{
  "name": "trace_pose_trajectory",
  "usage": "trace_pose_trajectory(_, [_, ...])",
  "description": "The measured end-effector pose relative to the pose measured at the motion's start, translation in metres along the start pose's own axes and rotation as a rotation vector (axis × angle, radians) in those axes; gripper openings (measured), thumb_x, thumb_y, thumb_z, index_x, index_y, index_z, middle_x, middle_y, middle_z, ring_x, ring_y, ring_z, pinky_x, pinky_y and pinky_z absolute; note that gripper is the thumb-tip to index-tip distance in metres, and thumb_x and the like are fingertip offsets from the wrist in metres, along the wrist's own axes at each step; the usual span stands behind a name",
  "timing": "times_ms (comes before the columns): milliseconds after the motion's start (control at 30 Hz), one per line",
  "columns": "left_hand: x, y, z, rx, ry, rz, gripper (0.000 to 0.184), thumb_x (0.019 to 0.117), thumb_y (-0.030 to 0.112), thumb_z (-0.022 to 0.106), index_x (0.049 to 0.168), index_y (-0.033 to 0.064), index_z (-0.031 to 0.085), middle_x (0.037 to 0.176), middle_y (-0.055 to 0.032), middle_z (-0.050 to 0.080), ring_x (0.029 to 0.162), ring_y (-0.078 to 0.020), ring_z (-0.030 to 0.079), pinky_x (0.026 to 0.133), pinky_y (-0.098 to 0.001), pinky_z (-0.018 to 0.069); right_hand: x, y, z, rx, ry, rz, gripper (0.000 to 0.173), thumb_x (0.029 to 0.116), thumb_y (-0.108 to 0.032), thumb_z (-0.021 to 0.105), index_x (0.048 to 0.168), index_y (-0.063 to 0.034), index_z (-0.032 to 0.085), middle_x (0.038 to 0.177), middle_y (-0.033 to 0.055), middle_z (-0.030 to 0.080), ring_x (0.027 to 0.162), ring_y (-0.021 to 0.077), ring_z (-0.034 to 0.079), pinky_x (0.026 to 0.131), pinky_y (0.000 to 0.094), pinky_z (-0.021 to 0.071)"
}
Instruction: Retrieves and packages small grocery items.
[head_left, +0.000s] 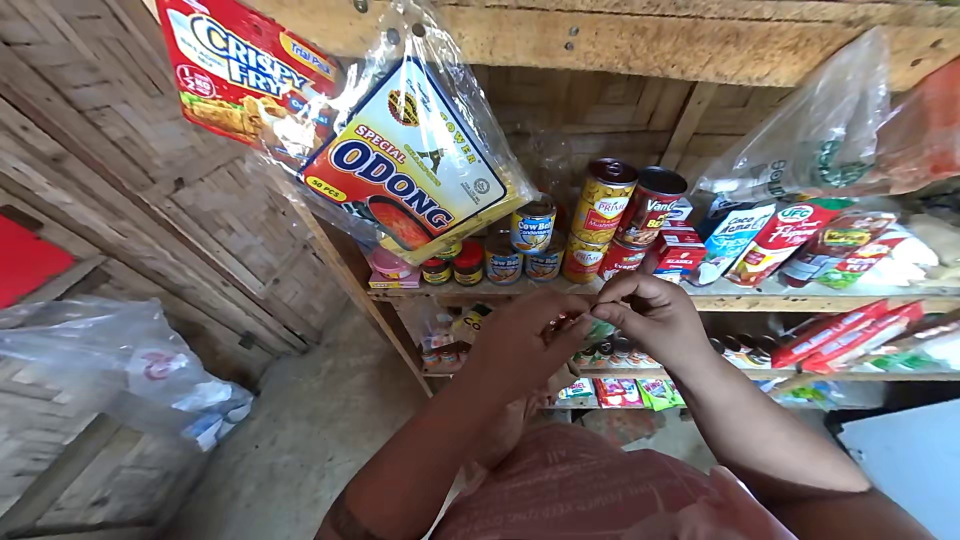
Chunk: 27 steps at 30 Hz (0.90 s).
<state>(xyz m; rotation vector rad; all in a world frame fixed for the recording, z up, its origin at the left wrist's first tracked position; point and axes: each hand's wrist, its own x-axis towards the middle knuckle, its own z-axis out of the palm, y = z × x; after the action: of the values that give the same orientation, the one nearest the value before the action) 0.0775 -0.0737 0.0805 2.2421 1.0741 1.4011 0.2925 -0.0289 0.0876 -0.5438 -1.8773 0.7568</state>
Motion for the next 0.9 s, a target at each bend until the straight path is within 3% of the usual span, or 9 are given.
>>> trace_pose_trajectory(333, [0.015, -0.012, -0.006, -0.290, -0.117, -0.080, 0.011, 0.0951, 0.019, 0.072, 0.098, 0.0086, 0.074, 0.090, 0.0035, 0.069, 0.069, 0.0010, 0.059, 0.062, -0.0156, 0.0517, 0.001, 0.000, 0.000, 0.196, -0.076, 0.153, 0.004, 0.0969, -0.019, 0.070, 0.097, -0.0192, 0.074, 0.092, -0.0084, 0.070, 0.080, -0.0001, 0.063, 0.071, 0.0178, 0.0547])
trace_pose_trajectory(433, [0.026, -0.011, -0.009, -0.285, 0.000, -0.082, 0.009, 0.0955, 0.014, 0.071, 0.100, 0.0063, 0.073, 0.091, 0.0017, 0.070, 0.067, 0.0000, 0.060, 0.060, -0.0171, 0.0527, 0.004, 0.003, -0.001, 0.220, 0.019, 0.077, 0.038, 0.1048, -0.053, 0.048, 0.116, -0.0241, 0.071, 0.107, -0.0076, 0.071, 0.095, 0.0047, 0.066, 0.082, 0.0259, 0.0575])
trace_pose_trajectory(500, [0.037, -0.012, -0.013, -0.355, 0.132, -0.051, 0.009, 0.0968, 0.011, 0.068, 0.101, 0.0035, 0.071, 0.090, 0.0019, 0.070, 0.071, 0.0004, 0.061, 0.065, -0.0175, 0.0537, 0.009, 0.008, -0.004, 0.250, 0.124, 0.024, 0.061, 0.0988, -0.072, 0.033, 0.131, -0.0278, 0.061, 0.118, -0.0082, 0.067, 0.106, 0.0091, 0.065, 0.093, 0.0324, 0.0552])
trace_pose_trajectory(667, [0.067, 0.002, -0.025, -0.547, 0.407, 0.022, 0.004, 0.1017, 0.008, 0.060, 0.103, 0.0053, 0.063, 0.085, 0.0028, 0.064, 0.072, -0.0030, 0.060, 0.067, -0.0198, 0.0532, -0.020, 0.043, 0.027, 0.195, 0.191, -0.018, 0.081, 0.0878, -0.080, 0.049, 0.154, -0.0362, 0.033, 0.146, -0.0095, 0.055, 0.127, 0.0121, 0.058, 0.104, 0.0399, 0.0510])
trace_pose_trajectory(700, [0.069, 0.008, -0.023, -0.563, 0.440, 0.012, 0.004, 0.1031, 0.010, 0.058, 0.102, 0.0080, 0.062, 0.083, 0.0034, 0.062, 0.069, -0.0023, 0.059, 0.064, -0.0179, 0.0519, -0.031, 0.047, 0.043, 0.132, 0.154, -0.048, 0.097, 0.0810, -0.080, 0.060, 0.159, -0.0352, 0.022, 0.157, -0.0085, 0.045, 0.134, 0.0085, 0.052, 0.108, 0.0351, 0.0480])
trace_pose_trajectory(767, [0.069, 0.019, -0.016, -0.592, 0.463, -0.030, 0.007, 0.1058, 0.017, 0.056, 0.102, 0.0130, 0.059, 0.079, 0.0027, 0.057, 0.059, -0.0020, 0.052, 0.052, -0.0143, 0.0464, -0.051, 0.049, 0.069, -0.044, 0.080, -0.105, 0.127, 0.0756, -0.062, 0.081, 0.165, -0.0205, 0.001, 0.166, 0.0132, 0.026, 0.146, 0.0127, 0.040, 0.120, 0.0343, 0.0385])
trace_pose_trajectory(800, [0.070, 0.022, -0.011, -0.617, 0.470, -0.046, 0.007, 0.1063, 0.019, 0.055, 0.103, 0.0142, 0.060, 0.079, 0.0030, 0.057, 0.059, -0.0020, 0.052, 0.052, -0.0145, 0.0464, -0.056, 0.051, 0.078, -0.173, 0.092, -0.128, 0.125, 0.0786, -0.054, 0.084, 0.164, -0.0122, 0.002, 0.162, 0.0237, 0.030, 0.144, 0.0160, 0.044, 0.119, 0.0338, 0.0388])
trace_pose_trajectory(833, [0.070, 0.022, -0.005, -0.633, 0.469, -0.058, 0.008, 0.1065, 0.020, 0.055, 0.105, 0.0153, 0.061, 0.081, 0.0036, 0.059, 0.061, -0.0016, 0.054, 0.053, -0.0150, 0.0476, -0.056, 0.055, 0.083, -0.276, 0.123, -0.160, 0.114, 0.0833, -0.043, 0.083, 0.161, -0.0008, 0.011, 0.153, 0.0315, 0.040, 0.138, 0.0204, 0.051, 0.115, 0.0339, 0.0426])
trace_pose_trajectory(900, [0.067, 0.016, 0.002, -0.646, 0.445, -0.079, 0.009, 0.1060, 0.025, 0.057, 0.109, 0.0184, 0.062, 0.084, 0.0028, 0.061, 0.064, -0.0034, 0.057, 0.056, -0.0182, 0.0509, -0.045, 0.058, 0.075, -0.339, 0.160, -0.203, 0.074, 0.0868, -0.015, 0.078, 0.146, 0.0097, 0.042, 0.131, 0.0279, 0.062, 0.122, 0.0197, 0.064, 0.107, 0.0319, 0.0503])
